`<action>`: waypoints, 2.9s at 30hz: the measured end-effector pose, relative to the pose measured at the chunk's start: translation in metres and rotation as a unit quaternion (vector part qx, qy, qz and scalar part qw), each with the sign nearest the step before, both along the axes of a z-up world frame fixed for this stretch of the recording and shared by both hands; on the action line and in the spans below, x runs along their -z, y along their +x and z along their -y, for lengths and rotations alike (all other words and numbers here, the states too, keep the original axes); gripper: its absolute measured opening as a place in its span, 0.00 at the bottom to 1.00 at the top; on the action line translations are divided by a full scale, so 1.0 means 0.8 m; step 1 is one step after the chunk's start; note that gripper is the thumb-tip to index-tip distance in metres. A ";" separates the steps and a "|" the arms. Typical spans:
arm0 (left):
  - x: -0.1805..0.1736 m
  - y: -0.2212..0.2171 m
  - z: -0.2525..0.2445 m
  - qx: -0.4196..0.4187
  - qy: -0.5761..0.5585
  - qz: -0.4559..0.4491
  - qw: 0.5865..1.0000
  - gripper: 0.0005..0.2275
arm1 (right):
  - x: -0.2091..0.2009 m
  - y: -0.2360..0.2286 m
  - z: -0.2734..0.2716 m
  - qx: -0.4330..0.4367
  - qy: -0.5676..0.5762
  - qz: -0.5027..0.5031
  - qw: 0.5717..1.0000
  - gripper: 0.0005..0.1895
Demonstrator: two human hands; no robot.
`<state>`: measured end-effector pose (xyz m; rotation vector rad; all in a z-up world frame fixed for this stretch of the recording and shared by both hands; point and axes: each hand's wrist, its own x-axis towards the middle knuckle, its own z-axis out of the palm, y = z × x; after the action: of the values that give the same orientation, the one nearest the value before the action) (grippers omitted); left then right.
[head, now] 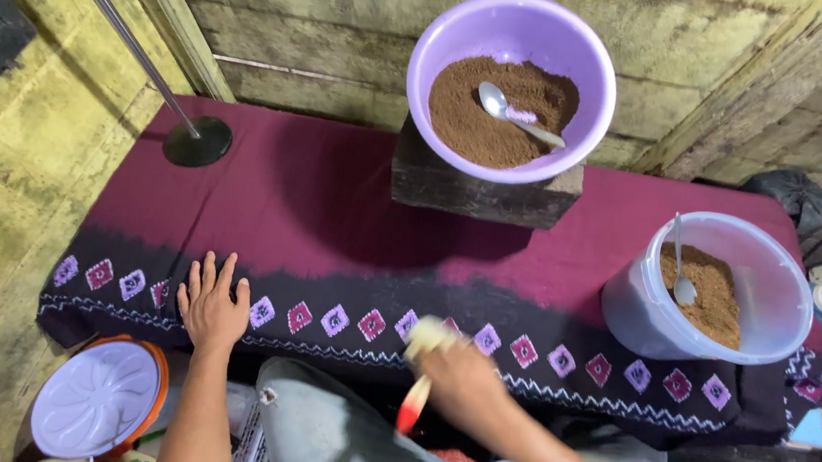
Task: Moving a stone block and brushing a substance onto a patterned fabric
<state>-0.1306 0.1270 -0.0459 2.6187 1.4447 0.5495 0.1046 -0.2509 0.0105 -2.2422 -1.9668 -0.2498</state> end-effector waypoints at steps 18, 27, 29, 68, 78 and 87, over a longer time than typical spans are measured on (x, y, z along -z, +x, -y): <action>0.006 -0.006 0.000 0.018 0.042 -0.010 0.999 0.26 | -0.017 -0.001 0.068 0.054 -0.070 -0.149 0.985 0.19; -0.001 0.001 -0.001 0.024 0.026 -0.015 0.999 0.26 | 0.011 0.148 0.119 0.302 0.023 -0.091 0.949 0.21; -0.004 0.002 -0.002 0.014 -0.010 -0.010 1.000 0.26 | 0.031 0.098 0.120 0.340 -0.084 -0.139 0.926 0.18; 0.033 -0.007 -0.005 -0.029 0.063 0.022 0.997 0.23 | 0.032 0.194 -0.076 0.156 0.186 0.107 0.964 0.13; 0.040 -0.005 -0.007 -0.018 0.133 0.045 0.990 0.25 | 0.015 0.121 -0.099 -0.015 0.215 -0.059 0.975 0.13; 0.039 -0.006 -0.012 -0.009 0.102 0.032 0.994 0.25 | -0.004 0.134 -0.134 0.084 0.222 0.057 0.970 0.16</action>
<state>-0.1353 0.1367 -0.0769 2.7130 1.4655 0.8158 0.2117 -0.1438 0.0138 -2.1273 -1.5659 -0.7709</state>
